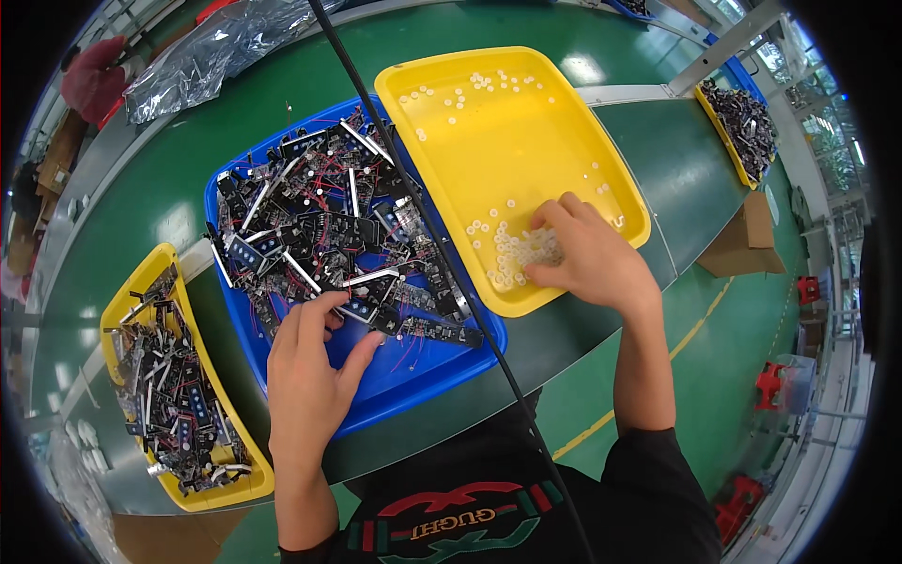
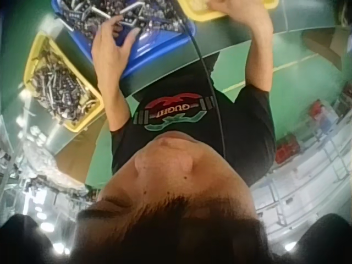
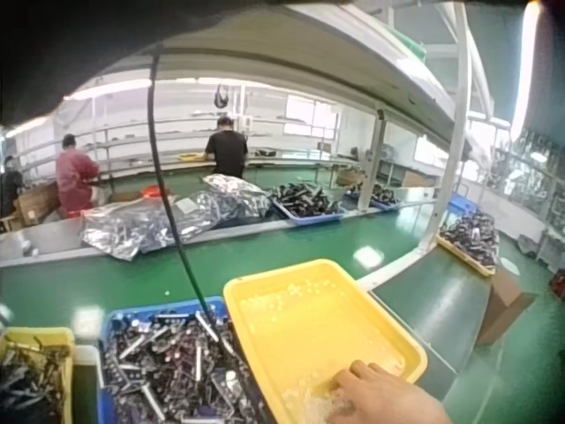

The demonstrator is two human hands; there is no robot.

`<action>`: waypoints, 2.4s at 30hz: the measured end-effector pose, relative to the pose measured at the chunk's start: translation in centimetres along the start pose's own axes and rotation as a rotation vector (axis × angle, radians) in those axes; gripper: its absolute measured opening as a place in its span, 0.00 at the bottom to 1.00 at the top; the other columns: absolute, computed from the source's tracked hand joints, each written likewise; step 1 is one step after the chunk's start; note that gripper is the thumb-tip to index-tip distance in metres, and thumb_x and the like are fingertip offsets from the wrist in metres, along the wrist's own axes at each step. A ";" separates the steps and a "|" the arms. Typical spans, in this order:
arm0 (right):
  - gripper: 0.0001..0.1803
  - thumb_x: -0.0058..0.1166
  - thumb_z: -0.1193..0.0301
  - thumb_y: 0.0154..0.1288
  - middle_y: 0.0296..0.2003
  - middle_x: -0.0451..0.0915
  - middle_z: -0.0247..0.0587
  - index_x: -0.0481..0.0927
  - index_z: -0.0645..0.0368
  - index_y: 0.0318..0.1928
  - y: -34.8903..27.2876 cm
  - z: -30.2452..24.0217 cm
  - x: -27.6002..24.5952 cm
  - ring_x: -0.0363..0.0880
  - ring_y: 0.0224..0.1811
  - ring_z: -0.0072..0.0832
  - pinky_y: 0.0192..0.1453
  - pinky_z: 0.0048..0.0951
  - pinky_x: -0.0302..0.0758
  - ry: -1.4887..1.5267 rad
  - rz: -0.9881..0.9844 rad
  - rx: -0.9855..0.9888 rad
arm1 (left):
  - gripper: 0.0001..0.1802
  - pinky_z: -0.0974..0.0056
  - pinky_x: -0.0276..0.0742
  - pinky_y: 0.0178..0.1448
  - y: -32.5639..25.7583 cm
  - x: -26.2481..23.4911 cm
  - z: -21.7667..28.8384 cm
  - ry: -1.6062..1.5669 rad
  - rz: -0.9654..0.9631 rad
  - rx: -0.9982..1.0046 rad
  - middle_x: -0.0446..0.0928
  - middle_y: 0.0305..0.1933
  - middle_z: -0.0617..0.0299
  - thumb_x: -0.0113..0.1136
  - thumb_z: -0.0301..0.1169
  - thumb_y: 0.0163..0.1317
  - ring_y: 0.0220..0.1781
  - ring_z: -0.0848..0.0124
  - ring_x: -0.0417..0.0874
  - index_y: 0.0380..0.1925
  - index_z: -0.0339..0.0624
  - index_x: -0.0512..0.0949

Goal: The person repeatedly picks up small electronic circuit boards from a blue tray and inserts small white plastic components into them. The person handles the boards one at a time, performing the insertion by hand, and places the finished units into a yellow tray. The process is repetitive and involves sorting and assembling small electronic parts.

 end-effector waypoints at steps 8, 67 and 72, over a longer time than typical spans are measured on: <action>0.16 0.56 0.75 0.41 0.29 0.74 0.44 0.73 0.62 0.36 1.2 -2.0 1.3 0.74 0.33 0.38 0.40 0.32 0.72 0.094 -0.038 -0.064 | 0.12 0.70 0.71 0.32 -0.6 -0.6 -2.4 -0.258 0.098 -0.168 0.75 0.26 0.60 0.65 0.27 0.52 0.27 0.73 0.75 0.34 0.37 0.73; 0.18 0.44 0.74 0.66 0.28 0.70 0.33 0.65 0.72 0.54 1.1 3.3 2.6 0.63 0.24 0.15 0.26 0.14 0.62 2.012 0.220 0.249 | 0.37 0.72 0.63 0.32 -1.6 1.6 -1.8 -1.538 -0.048 -0.338 0.72 0.35 0.59 0.54 0.34 0.47 0.30 0.74 0.68 0.59 0.32 0.59; 0.15 0.44 0.73 0.67 0.28 0.71 0.33 0.67 0.68 0.51 0.4 2.1 2.0 0.63 0.23 0.14 0.24 0.12 0.61 2.005 0.254 0.193 | 0.41 0.72 0.62 0.31 -1.5 1.5 -1.9 -1.530 -0.056 -0.347 0.70 0.33 0.59 0.56 0.42 0.45 0.28 0.73 0.66 0.59 0.31 0.60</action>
Point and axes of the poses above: each hand's wrist, its own y-axis towards the middle knuckle, its own x-axis out of the palm, z = x × y, the point moved 10 cm from there along y, towards the middle knuckle
